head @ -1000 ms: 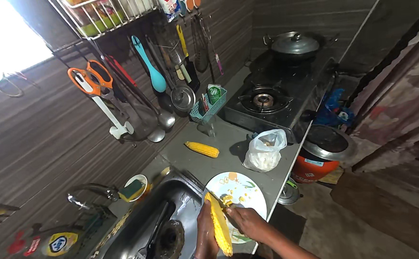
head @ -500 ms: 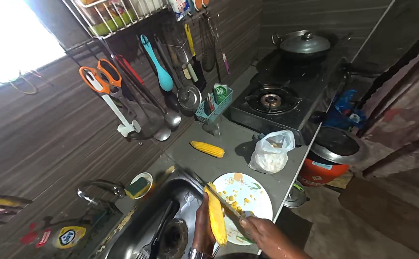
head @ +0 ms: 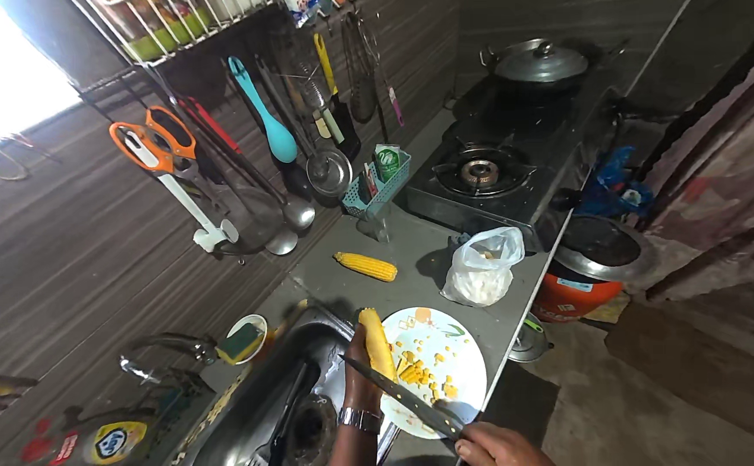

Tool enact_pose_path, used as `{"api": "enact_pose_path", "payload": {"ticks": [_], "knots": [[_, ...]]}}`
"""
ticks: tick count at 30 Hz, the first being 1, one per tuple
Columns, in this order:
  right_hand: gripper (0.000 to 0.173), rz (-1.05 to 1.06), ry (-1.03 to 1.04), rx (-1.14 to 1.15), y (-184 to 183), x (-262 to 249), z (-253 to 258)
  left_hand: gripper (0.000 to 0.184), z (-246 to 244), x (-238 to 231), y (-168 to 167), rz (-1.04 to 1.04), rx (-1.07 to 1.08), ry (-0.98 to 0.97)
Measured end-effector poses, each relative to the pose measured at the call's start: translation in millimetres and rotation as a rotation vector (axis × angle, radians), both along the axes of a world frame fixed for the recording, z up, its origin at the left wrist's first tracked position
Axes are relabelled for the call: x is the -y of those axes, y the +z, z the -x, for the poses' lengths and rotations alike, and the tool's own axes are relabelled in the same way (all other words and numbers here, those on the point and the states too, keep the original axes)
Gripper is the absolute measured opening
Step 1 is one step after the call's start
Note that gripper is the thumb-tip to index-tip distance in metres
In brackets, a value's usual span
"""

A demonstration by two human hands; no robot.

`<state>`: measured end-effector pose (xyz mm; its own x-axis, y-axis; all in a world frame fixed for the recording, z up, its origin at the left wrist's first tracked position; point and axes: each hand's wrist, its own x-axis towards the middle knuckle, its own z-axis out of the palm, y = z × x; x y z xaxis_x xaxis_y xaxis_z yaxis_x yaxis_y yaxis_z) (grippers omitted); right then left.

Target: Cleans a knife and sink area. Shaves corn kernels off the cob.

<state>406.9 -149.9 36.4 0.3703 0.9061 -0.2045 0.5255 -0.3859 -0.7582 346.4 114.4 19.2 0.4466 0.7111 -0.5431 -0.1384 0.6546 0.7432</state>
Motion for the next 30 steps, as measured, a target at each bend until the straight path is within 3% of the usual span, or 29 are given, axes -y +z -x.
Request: {"api": "enact_pose_path", "payload": {"ticks": [6, 13, 17, 23, 30], "knots": [[0.056, 0.003, -0.009, -0.009, 1.8, 7.7, 0.2, 0.045, -6.0, 12.7, 2.7, 0.008, -0.052, -0.004], [0.067, 0.118, -0.005, 0.006, -7.4, 2.3, 1.3, 0.038, 0.7, 39.4, 1.8, -0.063, -0.002, -0.006], [0.067, 0.094, 0.012, 0.022, -28.9, -12.9, -0.5, 0.038, 7.7, 38.4, -3.9, -0.088, 0.006, 0.049], [0.072, 0.113, 0.049, -0.056, -31.5, -49.2, -10.5, 0.039, 10.4, 38.7, -20.4, -0.129, 0.004, 0.057], [0.073, 0.125, 0.021, -0.058, -34.0, -41.1, -6.9, 0.039, 9.7, 23.3, -20.6, -0.162, -0.046, 0.080]]}}
